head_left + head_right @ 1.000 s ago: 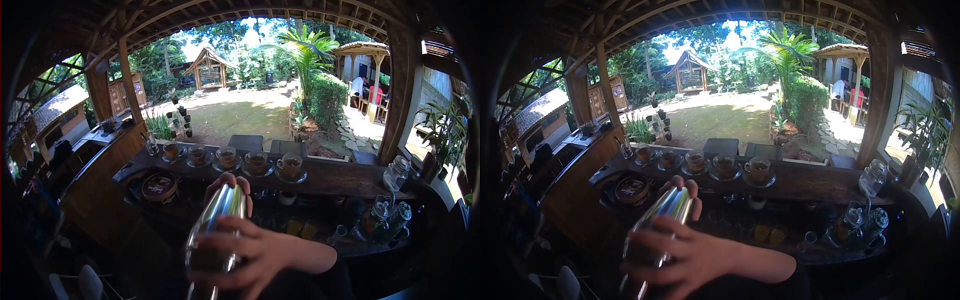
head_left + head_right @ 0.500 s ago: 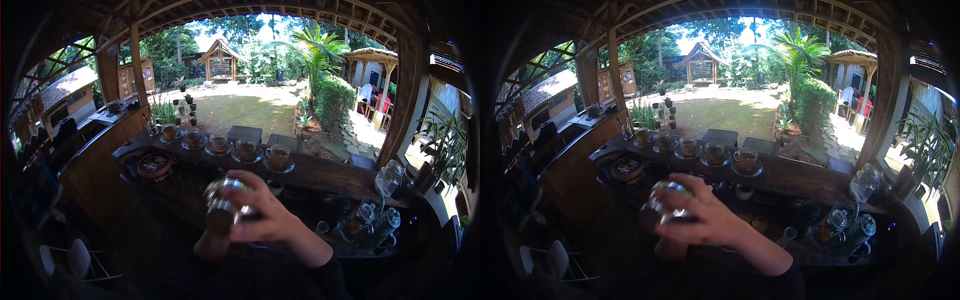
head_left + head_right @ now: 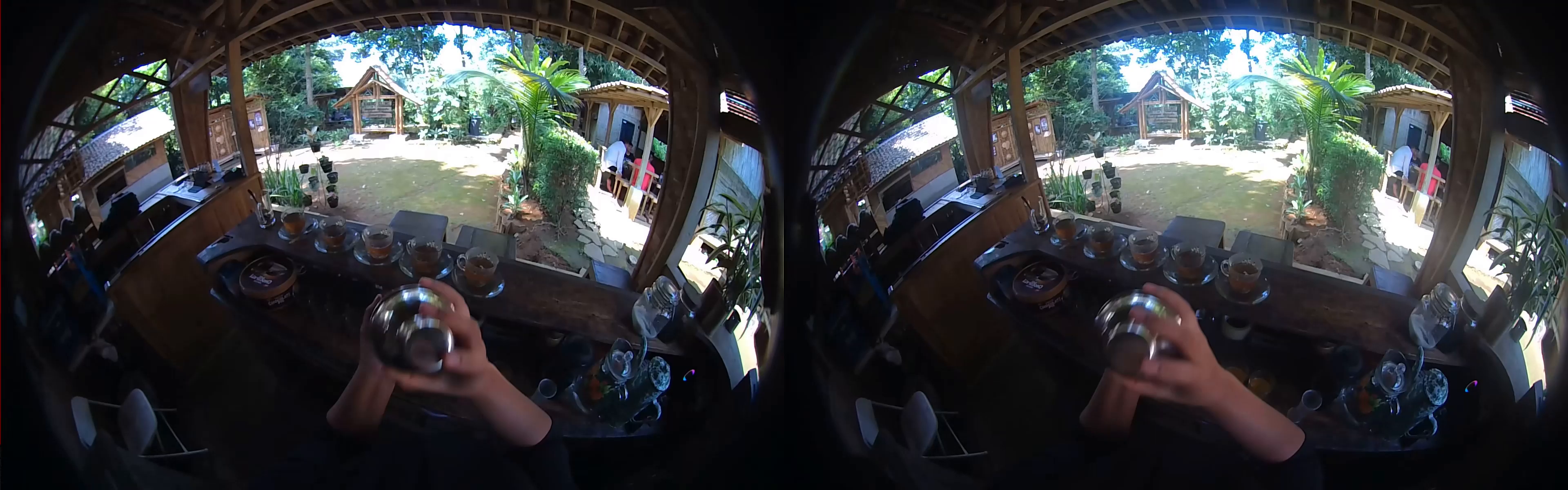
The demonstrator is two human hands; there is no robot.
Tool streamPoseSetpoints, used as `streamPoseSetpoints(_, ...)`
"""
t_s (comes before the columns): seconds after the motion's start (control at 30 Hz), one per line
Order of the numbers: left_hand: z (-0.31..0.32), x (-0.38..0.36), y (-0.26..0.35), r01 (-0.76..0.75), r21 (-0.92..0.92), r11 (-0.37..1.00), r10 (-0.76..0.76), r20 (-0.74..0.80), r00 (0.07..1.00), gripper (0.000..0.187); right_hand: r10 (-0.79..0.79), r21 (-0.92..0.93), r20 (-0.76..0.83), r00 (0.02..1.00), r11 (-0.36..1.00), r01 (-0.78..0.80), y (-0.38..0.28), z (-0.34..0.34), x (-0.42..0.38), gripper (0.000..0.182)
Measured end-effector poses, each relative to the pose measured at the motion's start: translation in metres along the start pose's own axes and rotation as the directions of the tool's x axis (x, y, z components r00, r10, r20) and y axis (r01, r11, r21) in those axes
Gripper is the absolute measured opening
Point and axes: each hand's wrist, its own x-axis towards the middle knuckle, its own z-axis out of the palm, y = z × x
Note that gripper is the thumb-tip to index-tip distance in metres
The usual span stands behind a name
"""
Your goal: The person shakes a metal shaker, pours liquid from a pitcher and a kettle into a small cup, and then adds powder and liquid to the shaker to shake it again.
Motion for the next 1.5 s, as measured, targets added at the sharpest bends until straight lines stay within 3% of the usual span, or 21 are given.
streamPoseSetpoints(0.03,0.067,-0.003,-0.03,-0.168,0.247,0.954,0.243,-0.313,0.918,0.052,0.271,0.21,0.201,0.941,0.927,-0.312,-0.026,-0.004,0.019,0.051)
streamPoseSetpoints(0.07,0.071,-0.002,-0.016,-0.124,0.484,0.866,0.198,-0.105,0.975,0.055,-0.346,0.064,0.05,0.937,0.937,0.343,-0.017,0.02,0.027,0.038)
streamPoseSetpoints(0.1,0.076,0.0,-0.006,-0.125,0.694,0.709,0.093,0.083,0.992,0.059,-0.152,0.124,0.275,0.949,0.985,0.122,-0.042,0.014,0.033,0.035)
streamPoseSetpoints(0.17,0.086,0.008,0.009,-0.23,0.78,0.582,-0.074,0.333,0.94,0.061,-0.282,0.003,0.318,0.905,0.955,0.296,-0.051,0.032,0.045,0.03)
streamPoseSetpoints(0.23,0.086,0.01,0.027,-0.127,0.706,0.697,-0.035,0.21,0.977,0.06,-0.159,0.119,0.387,0.908,0.985,0.122,-0.03,0.037,0.034,0.053)
streamPoseSetpoints(0.27,0.077,0.006,0.044,-0.026,0.652,0.758,0.052,-0.02,0.998,0.058,-0.367,0.01,0.217,0.905,0.928,0.373,0.003,0.051,0.042,0.059)
streamPoseSetpoints(0.3,0.076,0.004,0.046,-0.03,0.524,0.851,0.224,-0.312,0.923,0.055,-0.212,-0.053,0.21,0.954,0.972,0.228,0.023,0.057,0.038,0.06)
streamPoseSetpoints(0.4,0.025,0.003,0.098,-0.221,0.564,0.796,0.35,-0.13,0.928,0.053,0.112,-0.072,0.008,0.994,0.991,-0.111,0.068,0.079,0.027,0.062)
streamPoseSetpoints(0.5,0.1,0.004,0.081,0.172,-0.121,0.978,-0.163,0.076,0.984,0.052,-0.083,0.026,0.139,0.987,0.996,0.08,0.061,0.09,0.048,0.053)
streamPoseSetpoints(0.53,0.107,0.008,0.113,0.033,0.601,0.799,0.044,-0.114,0.993,0.054,-0.324,-0.057,0.147,0.935,0.94,0.335,0.058,0.107,0.057,0.068)
streamPoseSetpoints(0.63,0.112,0.02,0.135,-0.07,0.654,0.753,-0.15,0.274,0.95,0.055,-0.399,-0.091,0.356,0.845,0.885,0.457,0.051,0.128,0.051,0.061)
streamPoseSetpoints(0.7,0.094,0.014,0.166,0.045,0.517,0.855,-0.008,-0.072,0.997,0.054,-0.3,-0.066,0.332,0.894,0.938,0.339,0.087,0.134,0.051,0.069)
streamPoseSetpoints(0.83,0.108,0.012,0.193,0.086,0.572,0.816,-0.034,-0.101,0.994,0.054,0.212,-0.178,-0.05,0.976,0.96,-0.218,0.143,0.147,0.033,0.066)
streamPoseSetpoints(0.97,0.125,0.031,0.207,0.159,0.64,0.752,-0.095,-0.134,0.986,0.053,-0.195,-0.198,0.295,0.935,0.945,0.26,0.101,0.165,0.066,0.059)
streamPoseSetpoints(1.03,0.141,0.041,0.204,0.003,0.743,0.669,-0.242,0.214,0.946,0.052,-0.372,-0.168,0.321,0.871,0.883,0.439,0.089,0.174,0.083,0.029)
streamPoseSetpoints(1.1,0.134,0.034,0.205,0.012,0.66,0.752,-0.16,0.164,0.973,0.052,-0.273,-0.157,0.345,0.898,0.927,0.342,0.097,0.178,0.056,0.066)
streamPoseSetpoints(1.17,0.128,0.015,0.2,0.394,-0.189,0.899,-0.409,-0.046,0.911,0.052,-0.13,-0.22,0.291,0.948,0.955,0.198,0.12,0.173,0.06,0.074)
streamPoseSetpoints(1.33,0.116,0.005,0.217,0.444,-0.148,0.884,-0.455,-0.054,0.889,0.051,0.227,-0.367,0.149,0.962,0.917,-0.16,0.149,0.175,0.049,0.078)
streamPoseSetpoints(1.4,0.112,0.012,0.223,0.469,-0.129,0.874,-0.479,-0.058,0.876,0.051,-0.076,-0.269,0.394,0.916,0.943,0.194,0.118,0.177,0.07,0.051)
streamPoseSetpoints(1.43,0.12,0.026,0.228,0.226,0.534,0.815,-0.288,0.035,0.957,0.053,-0.204,-0.199,0.378,0.903,0.935,0.294,0.103,0.187,0.072,0.045)
streamPoseSetpoints(1.5,0.146,0.031,0.212,-0.101,0.756,0.647,-0.234,0.322,0.917,0.056,-0.333,-0.106,0.524,0.784,0.888,0.448,0.088,0.18,0.086,0.027)
